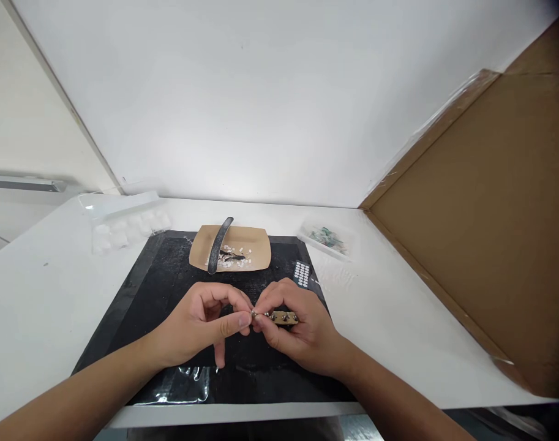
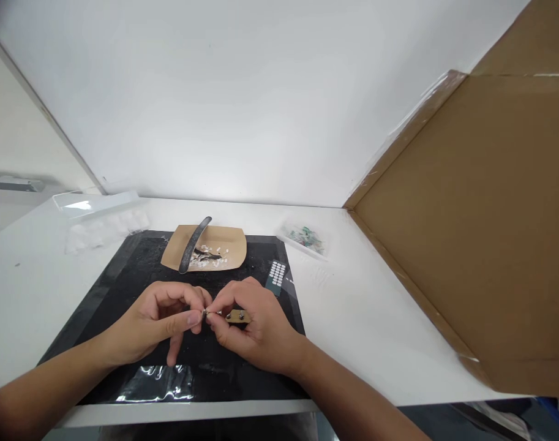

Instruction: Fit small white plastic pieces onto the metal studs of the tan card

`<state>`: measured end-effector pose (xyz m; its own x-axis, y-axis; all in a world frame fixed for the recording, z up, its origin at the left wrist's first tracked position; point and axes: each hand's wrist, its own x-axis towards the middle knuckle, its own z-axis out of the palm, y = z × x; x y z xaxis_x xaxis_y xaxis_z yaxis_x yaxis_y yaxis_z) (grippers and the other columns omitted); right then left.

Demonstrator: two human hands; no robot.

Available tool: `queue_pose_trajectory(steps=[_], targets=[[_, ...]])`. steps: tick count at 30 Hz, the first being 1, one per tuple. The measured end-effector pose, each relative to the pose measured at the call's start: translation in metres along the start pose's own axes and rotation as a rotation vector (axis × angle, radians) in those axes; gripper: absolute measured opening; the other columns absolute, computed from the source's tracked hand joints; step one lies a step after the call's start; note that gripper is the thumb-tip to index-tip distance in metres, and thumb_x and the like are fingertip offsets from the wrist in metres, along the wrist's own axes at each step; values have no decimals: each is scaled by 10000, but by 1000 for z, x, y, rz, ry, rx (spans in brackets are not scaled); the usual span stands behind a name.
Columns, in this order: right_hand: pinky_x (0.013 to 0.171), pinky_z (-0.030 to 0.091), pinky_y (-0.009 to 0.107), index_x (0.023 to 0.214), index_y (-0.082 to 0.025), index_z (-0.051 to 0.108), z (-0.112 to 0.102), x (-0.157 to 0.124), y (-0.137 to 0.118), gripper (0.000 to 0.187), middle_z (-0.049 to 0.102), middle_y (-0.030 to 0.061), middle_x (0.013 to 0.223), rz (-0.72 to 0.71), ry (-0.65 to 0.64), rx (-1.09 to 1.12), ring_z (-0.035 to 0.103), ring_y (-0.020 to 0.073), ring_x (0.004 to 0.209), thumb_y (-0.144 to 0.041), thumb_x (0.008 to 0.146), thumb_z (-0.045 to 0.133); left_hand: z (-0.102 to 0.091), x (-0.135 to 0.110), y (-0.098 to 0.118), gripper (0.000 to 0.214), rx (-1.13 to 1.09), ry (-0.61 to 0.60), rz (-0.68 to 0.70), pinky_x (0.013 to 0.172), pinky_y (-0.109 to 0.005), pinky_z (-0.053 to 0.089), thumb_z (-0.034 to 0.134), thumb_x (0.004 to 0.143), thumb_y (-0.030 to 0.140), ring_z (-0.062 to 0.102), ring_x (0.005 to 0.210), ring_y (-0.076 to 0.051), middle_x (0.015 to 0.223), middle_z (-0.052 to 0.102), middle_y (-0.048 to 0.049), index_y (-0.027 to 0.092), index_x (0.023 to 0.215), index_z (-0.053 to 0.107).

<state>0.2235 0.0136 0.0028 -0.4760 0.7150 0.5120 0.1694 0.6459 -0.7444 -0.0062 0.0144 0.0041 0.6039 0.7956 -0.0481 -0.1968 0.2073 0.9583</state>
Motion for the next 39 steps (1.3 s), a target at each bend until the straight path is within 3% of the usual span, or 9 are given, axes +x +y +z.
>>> queue_pose_trajectory(steps=[13, 19, 24, 29, 39], targets=[[775, 533, 321, 988, -245, 676, 1, 0, -1, 70, 756, -4, 876, -13, 4, 4, 698, 152, 805, -177, 987, 695, 4, -2, 2, 247, 67, 29, -8, 418, -164, 607, 763, 961, 370, 645, 625, -95, 921, 662, -41, 132, 916, 711], [789, 518, 337, 1000, -249, 670, 1, 0, 1, 101, 765, -4, 882, -30, 47, -89, 711, 162, 820, -156, 972, 698, 9, -6, -2, 304, 368, 205, 48, 420, -180, 599, 712, 982, 443, 639, 606, -89, 1040, 671, -80, 139, 979, 700], [789, 479, 350, 1018, -250, 647, 4, 0, 3, 133, 772, -19, 889, -95, 81, -188, 722, 157, 817, -137, 967, 696, 12, -9, -2, 182, 550, 265, 167, 413, -157, 558, 677, 992, 335, 648, 596, -82, 1070, 690, -79, 157, 986, 714], [764, 470, 355, 1028, -250, 641, 6, 0, 1, 130, 779, -15, 888, -131, 93, -252, 736, 159, 801, -137, 976, 682, 15, -8, 1, 38, 677, 316, 295, 437, -115, 498, 691, 912, 165, 655, 662, -88, 1024, 712, -65, 169, 903, 728], [761, 472, 354, 1040, -255, 633, 7, 0, -1, 163, 782, -17, 888, -153, 119, -314, 760, 159, 811, -121, 963, 685, 20, -8, 2, 62, 728, 391, 307, 425, -111, 496, 718, 821, 131, 647, 641, -88, 1002, 738, -56, 181, 845, 746]])
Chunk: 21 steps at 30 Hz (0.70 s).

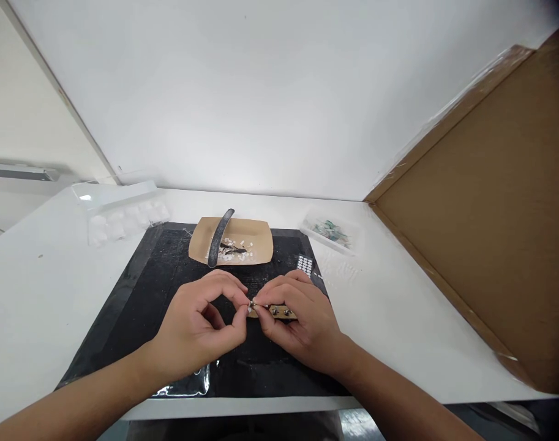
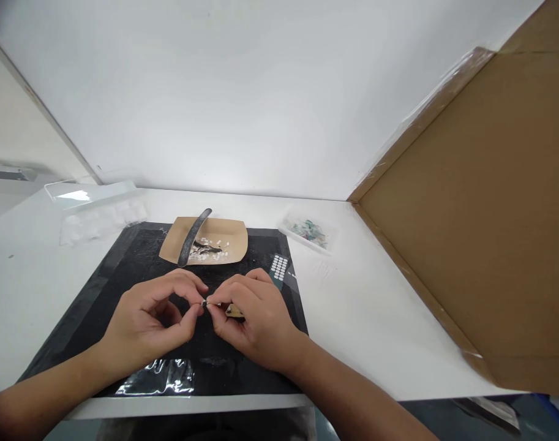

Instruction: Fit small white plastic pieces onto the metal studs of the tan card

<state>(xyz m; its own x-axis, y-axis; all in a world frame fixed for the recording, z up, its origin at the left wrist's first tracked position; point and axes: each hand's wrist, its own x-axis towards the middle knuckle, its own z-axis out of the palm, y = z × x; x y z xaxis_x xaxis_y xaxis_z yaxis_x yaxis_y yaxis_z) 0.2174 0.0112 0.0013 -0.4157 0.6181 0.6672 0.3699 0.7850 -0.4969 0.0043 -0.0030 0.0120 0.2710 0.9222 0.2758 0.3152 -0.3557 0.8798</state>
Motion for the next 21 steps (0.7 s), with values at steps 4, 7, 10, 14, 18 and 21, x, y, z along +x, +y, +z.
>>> queue_pose_trajectory(steps=[4, 7, 10, 14, 18, 21], targets=[[746, 457, 348, 1034, -255, 614, 0, 1, -1, 170, 785, -25, 876, -13, -6, -33, 761, 154, 788, -117, 963, 683, 0, -1, 0, 57, 23, 2, -15, 425, -112, 499, 725, 804, 134, 648, 642, -91, 1001, 739, -54, 182, 827, 744], [742, 441, 346, 1040, -249, 599, 1, 0, 0, 194, 792, -26, 878, -33, -14, -52, 764, 152, 790, -100, 955, 687, 0, -1, 1, 58, 51, 10, -18, 445, -114, 514, 723, 781, 128, 664, 678, -105, 996, 736, -53, 184, 795, 734], [737, 429, 345, 1030, -246, 592, 2, -2, 1, 199, 792, -24, 883, -50, -17, -58, 765, 149, 792, -97, 949, 695, 1, 0, 2, 64, 64, 19, -20, 457, -116, 523, 712, 760, 118, 661, 674, -102, 985, 726, -50, 181, 769, 719], [744, 435, 350, 1018, -253, 590, 2, -2, 0, 182, 801, -25, 899, -42, -26, -54, 761, 148, 779, -112, 958, 688, 2, 2, 4, 64, 61, 32, -30, 459, -118, 522, 705, 726, 111, 660, 672, -104, 962, 715, -47, 174, 738, 704], [738, 437, 347, 995, -255, 593, 2, -1, -2, 171, 799, -29, 892, -31, -30, -38, 755, 147, 772, -117, 956, 686, 3, 2, 5, 65, 36, 30, -45, 451, -117, 507, 684, 709, 103, 630, 637, -91, 915, 702, -36, 168, 709, 675], [738, 435, 345, 999, -256, 601, 2, -1, -2, 162, 799, -26, 900, -15, -50, -16, 754, 148, 784, -123, 959, 685, 3, 2, 6, 65, 19, 28, -50, 438, -111, 482, 669, 703, 102, 606, 613, -80, 887, 685, -29, 165, 695, 655]])
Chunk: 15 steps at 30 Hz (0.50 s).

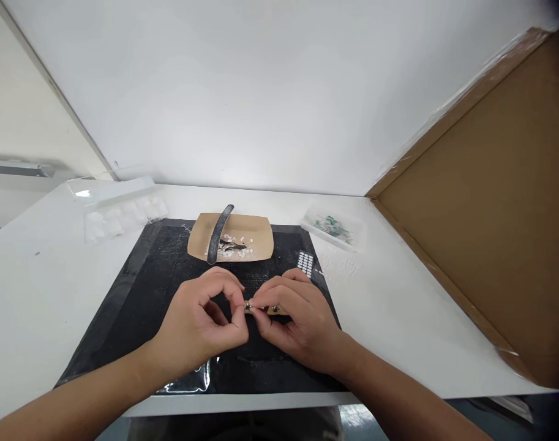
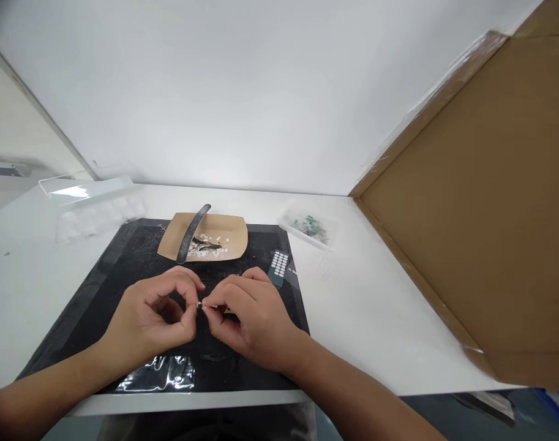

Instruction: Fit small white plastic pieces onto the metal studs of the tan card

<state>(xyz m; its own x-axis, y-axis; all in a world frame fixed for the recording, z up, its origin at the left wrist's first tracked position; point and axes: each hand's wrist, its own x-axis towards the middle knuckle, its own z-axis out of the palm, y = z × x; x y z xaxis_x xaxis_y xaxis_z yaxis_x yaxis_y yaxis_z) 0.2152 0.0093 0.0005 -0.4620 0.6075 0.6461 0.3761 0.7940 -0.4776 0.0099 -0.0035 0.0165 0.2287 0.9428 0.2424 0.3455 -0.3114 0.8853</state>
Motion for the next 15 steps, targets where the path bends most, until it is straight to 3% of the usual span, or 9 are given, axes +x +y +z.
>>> queue_pose_trajectory(steps=[8, 15], targets=[[775, 440, 349, 1003, -247, 642, -1, 0, -1, 118, 782, -25, 884, 86, -37, 107, 734, 148, 784, -142, 971, 685, 1, 1, -2, 51, -72, -38, -106, 452, -115, 444, 669, 720, 119, 573, 587, -62, 853, 673, -14, 155, 690, 650], [815, 461, 339, 1008, -243, 692, -4, 1, -3, 93, 793, -33, 904, 204, -72, 229, 723, 126, 774, -160, 975, 716, 1, -1, -10, 71, -323, -122, -327, 440, -190, 530, 715, 744, 174, 616, 549, -91, 887, 677, -23, 157, 740, 647]])
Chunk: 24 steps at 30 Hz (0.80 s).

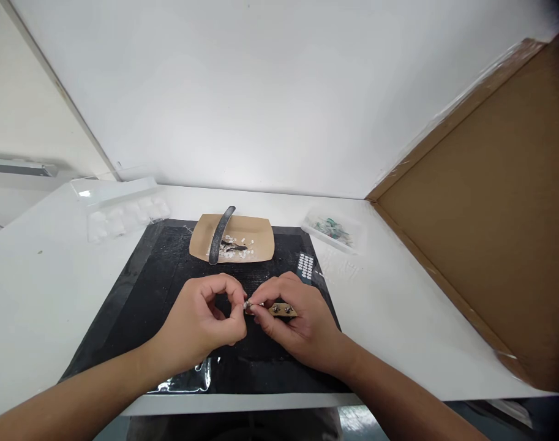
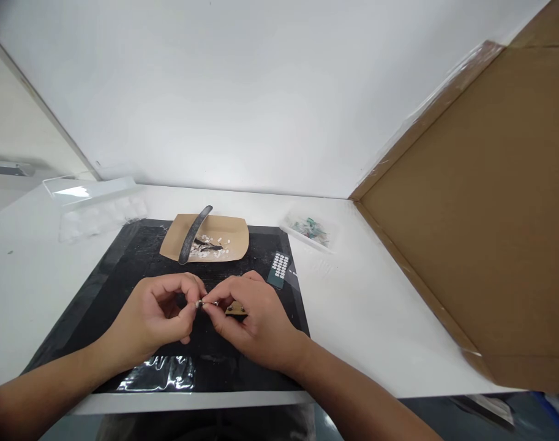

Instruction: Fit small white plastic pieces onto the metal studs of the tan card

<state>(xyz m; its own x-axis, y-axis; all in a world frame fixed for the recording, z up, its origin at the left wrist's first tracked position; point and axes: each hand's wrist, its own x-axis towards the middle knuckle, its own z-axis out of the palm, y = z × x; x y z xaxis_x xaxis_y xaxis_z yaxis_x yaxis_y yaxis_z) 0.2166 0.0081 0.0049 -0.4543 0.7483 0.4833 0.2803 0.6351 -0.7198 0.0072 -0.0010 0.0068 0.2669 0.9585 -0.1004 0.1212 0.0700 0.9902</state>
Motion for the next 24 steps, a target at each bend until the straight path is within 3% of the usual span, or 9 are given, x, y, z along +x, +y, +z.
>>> queue_pose_trajectory(steps=[4, 13, 24], targets=[[817, 476, 325, 1006, -244, 724, -1, 0, -1, 62, 807, -28, 894, 51, -17, 29, 721, 127, 778, -185, 990, 714, -1, -1, 0, 104, -64, -25, -62, 439, -213, 567, 735, 761, 202, 615, 534, -93, 865, 667, -17, 151, 751, 645], [701, 549, 273, 1069, -244, 751, 1, -5, 2, 84, 780, -11, 845, 211, -9, 158, 753, 127, 720, -299, 1016, 716, -1, 1, -2, 143, -88, -50, -47, 437, -246, 604, 724, 850, 272, 659, 642, -154, 831, 642, -24, 158, 801, 653], [695, 587, 262, 1076, -253, 746, 1, -3, 5, 86, 761, -25, 802, 228, 26, 212, 767, 128, 718, -315, 1024, 714, -4, 0, 5, 245, -135, -111, -4, 424, -193, 587, 708, 946, 386, 580, 549, -79, 819, 605, 7, 147, 905, 677]])
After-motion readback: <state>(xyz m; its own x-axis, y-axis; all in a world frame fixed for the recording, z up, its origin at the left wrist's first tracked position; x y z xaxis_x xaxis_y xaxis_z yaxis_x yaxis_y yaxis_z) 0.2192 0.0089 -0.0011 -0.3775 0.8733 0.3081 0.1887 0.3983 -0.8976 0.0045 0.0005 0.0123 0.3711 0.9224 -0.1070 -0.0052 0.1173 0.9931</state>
